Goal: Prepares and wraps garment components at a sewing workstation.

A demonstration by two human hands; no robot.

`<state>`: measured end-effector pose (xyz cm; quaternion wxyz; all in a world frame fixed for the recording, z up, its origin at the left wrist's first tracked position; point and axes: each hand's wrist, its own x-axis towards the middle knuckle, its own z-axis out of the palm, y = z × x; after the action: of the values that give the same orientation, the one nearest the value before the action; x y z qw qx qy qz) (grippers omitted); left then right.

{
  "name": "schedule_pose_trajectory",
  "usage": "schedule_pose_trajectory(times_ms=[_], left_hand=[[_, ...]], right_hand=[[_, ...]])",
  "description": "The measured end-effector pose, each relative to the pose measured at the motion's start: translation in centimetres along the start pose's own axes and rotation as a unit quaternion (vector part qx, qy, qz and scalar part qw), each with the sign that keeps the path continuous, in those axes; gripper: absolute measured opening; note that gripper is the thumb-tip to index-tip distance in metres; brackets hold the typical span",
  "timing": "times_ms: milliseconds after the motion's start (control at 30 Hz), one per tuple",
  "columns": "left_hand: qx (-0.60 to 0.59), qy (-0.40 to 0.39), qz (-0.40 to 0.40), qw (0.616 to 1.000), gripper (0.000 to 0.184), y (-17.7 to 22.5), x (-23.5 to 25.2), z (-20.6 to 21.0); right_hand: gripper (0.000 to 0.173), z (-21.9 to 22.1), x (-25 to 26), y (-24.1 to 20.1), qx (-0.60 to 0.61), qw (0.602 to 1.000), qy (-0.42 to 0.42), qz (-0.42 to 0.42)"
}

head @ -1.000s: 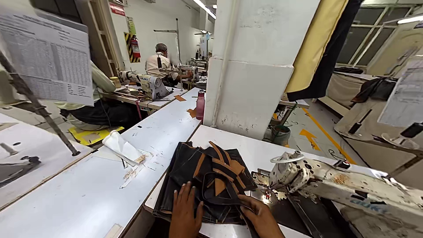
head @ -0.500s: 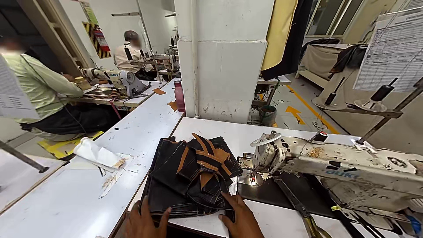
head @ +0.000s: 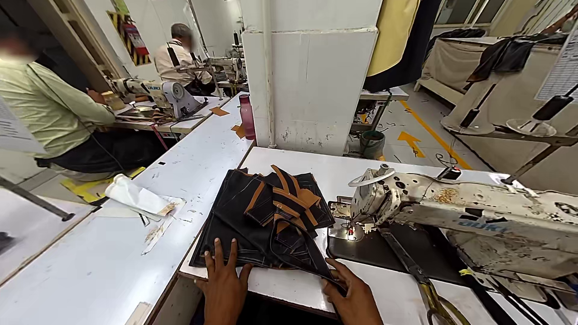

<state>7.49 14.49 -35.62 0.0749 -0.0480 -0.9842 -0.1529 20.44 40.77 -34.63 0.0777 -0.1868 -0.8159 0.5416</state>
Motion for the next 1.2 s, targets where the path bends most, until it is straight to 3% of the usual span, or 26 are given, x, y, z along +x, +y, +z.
schedule_pose_trajectory(times_ms=[100, 200, 300, 433, 533, 600, 667, 733, 867, 1000, 1067, 1133, 1200], left_hand=[[0.010, 0.031, 0.054, 0.998, 0.077, 1.0, -0.8, -2.7], [-0.110, 0.078, 0.188, 0.973, 0.055, 3.7, -2.9, -5.7], [-0.231, 0.019, 0.323, 0.917, 0.063, 6.3, -4.1, -7.0], [-0.277, -0.126, 0.435, 0.847, 0.083, 8.5, -5.0, -7.0], [-0.409, -0.324, 0.403, 0.752, 0.078, 9.9, -6.8, -6.0], [-0.509, -0.399, 0.330, 0.687, 0.056, 10.4, -8.5, -4.3], [-0.579, -0.432, 0.254, 0.643, 0.039, 10.3, -9.8, -3.3], [-0.626, -0.453, 0.189, 0.606, 0.033, 9.9, -10.7, -3.0], [-0.669, -0.450, 0.122, 0.579, 0.033, 9.2, -11.6, -3.1], [-0.697, -0.353, 0.067, 0.620, 0.033, 8.9, -12.1, -4.0], [-0.710, -0.303, 0.038, 0.634, 0.032, 8.7, -12.2, -4.6], [-0.719, -0.269, 0.019, 0.641, 0.031, 8.6, -12.2, -5.2], [-0.724, -0.250, 0.014, 0.642, 0.030, 8.7, -12.3, -5.7]], right_hand=[[0.041, -0.9, -1.4, 0.5, -0.159, 0.975, 0.079, -0.131], [0.036, -1.5, -2.2, 1.6, -0.287, 0.892, 0.173, -0.303], [0.029, -2.5, -3.3, 1.5, -0.305, 0.840, 0.193, -0.405], [0.023, -4.6, -5.4, 0.1, -0.269, 0.833, 0.171, -0.451], [0.016, -5.6, -6.5, -0.5, -0.184, 0.861, 0.168, -0.443], [0.015, -5.7, -6.6, -0.2, -0.117, 0.879, 0.168, -0.430], [0.014, -5.4, -6.5, 0.0, -0.083, 0.894, 0.169, -0.406], [0.015, -4.7, -6.3, 0.3, -0.055, 0.907, 0.179, -0.376], [0.031, -3.8, -5.8, 0.6, -0.079, 0.935, 0.170, -0.301], [0.026, -5.6, -6.4, 1.3, -0.172, 0.947, 0.069, -0.262], [0.041, -8.0, -8.2, 0.0, -0.215, 0.945, -0.124, -0.212], [0.063, -10.0, -9.7, -1.9, -0.216, 0.907, -0.333, -0.141], [0.080, -11.1, -10.7, -3.1, -0.208, 0.869, -0.437, -0.103]])
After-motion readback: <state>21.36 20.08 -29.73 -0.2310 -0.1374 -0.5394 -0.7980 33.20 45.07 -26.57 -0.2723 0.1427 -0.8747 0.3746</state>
